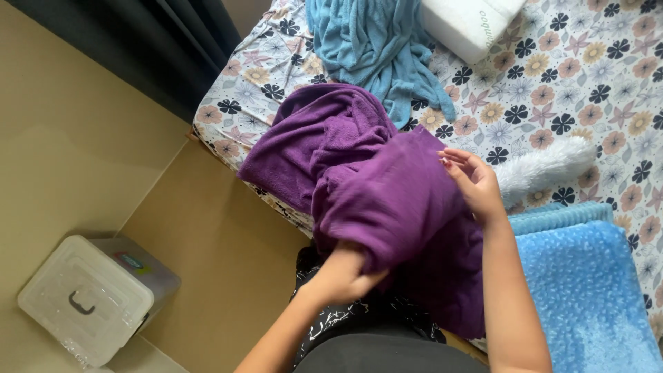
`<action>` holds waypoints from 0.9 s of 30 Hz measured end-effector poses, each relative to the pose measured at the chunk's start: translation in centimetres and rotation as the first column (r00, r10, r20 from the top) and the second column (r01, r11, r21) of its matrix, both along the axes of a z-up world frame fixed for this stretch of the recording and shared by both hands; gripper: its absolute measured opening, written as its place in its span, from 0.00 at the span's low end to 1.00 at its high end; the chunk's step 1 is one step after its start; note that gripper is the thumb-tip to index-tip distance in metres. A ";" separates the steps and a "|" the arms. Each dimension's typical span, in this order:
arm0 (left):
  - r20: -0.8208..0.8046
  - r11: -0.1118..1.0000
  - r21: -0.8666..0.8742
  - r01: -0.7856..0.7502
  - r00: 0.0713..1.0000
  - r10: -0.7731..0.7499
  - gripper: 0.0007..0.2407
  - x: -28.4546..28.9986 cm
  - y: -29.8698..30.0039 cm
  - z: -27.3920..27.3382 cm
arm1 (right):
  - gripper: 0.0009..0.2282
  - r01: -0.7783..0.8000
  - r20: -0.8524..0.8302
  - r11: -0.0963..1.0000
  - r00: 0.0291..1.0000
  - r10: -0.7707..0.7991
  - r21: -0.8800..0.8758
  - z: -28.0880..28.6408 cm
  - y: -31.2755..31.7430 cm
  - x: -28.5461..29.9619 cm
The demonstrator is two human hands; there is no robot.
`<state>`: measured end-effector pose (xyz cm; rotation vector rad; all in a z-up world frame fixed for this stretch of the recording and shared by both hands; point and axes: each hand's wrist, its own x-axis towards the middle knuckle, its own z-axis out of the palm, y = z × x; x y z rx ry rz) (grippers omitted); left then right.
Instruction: Folding a purple blanket on a bed.
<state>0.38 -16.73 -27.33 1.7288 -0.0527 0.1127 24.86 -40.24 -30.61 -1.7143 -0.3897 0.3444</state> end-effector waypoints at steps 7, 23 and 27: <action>0.256 0.849 0.352 0.395 0.832 -0.493 0.06 2.2 -6.3 -1.8 | 0.31 -0.224 -0.363 0.879 0.930 0.063 -0.420 -0.9 1.0 1.2; 0.075 0.958 0.200 0.205 0.972 -0.223 0.19 9.0 2.0 -6.5 | 0.23 0.309 -0.214 0.922 0.908 -0.359 -0.234 -8.8 -14.7 -7.2; 0.316 0.691 0.616 -0.378 0.922 0.223 0.23 11.1 3.8 -8.6 | 0.23 0.367 -0.327 0.928 0.870 -0.369 -0.069 -9.6 -17.9 -10.6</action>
